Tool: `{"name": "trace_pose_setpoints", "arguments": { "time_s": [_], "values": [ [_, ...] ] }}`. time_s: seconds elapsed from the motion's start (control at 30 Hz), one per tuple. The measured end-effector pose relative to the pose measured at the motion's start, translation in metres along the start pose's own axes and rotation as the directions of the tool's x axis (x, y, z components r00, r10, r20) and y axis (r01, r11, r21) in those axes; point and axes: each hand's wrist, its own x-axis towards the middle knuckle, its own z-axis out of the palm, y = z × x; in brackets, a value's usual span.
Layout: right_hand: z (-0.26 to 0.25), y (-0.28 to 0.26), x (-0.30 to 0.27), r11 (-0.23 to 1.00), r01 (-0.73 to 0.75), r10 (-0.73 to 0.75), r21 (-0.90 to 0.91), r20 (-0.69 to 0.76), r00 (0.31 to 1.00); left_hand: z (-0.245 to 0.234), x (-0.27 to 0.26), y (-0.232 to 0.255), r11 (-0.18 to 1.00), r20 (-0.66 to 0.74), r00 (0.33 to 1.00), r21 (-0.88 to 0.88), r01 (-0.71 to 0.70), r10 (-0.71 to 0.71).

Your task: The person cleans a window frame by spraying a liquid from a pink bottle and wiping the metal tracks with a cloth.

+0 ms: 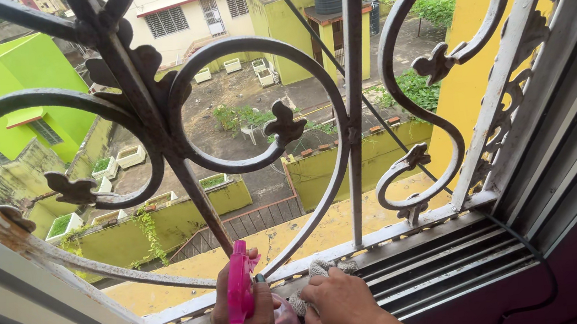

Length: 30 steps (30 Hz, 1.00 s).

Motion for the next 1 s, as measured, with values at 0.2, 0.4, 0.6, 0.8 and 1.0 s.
{"name": "trace_pose_setpoints", "arguments": {
  "time_s": [0.2,0.4,0.6,0.8,1.0],
  "values": [
    [0.005,-0.014,-0.003,0.992,-0.125,0.125,0.000,-0.034,0.992,-0.004,0.001,-0.005,0.955,0.003,0.964,0.138,-0.264,0.266],
    [0.014,-0.020,-0.007,0.989,-0.144,0.147,0.037,-0.101,0.984,-0.029,0.014,-0.007,0.931,0.066,0.951,0.191,-0.310,0.303],
    [0.068,-0.058,0.008,0.986,0.158,-0.145,0.050,-0.198,0.969,-0.076,0.026,-0.001,0.967,0.166,0.969,0.210,0.145,-0.182],
    [0.054,-0.058,0.008,0.977,0.206,-0.200,0.057,-0.092,0.975,-0.107,0.029,-0.003,0.942,0.293,0.896,0.148,0.302,-0.334],
    [0.063,-0.061,0.004,0.947,0.319,-0.315,-0.046,-0.341,0.886,-0.138,0.021,-0.014,0.890,0.379,0.831,0.369,0.268,-0.407]
  ]
}}
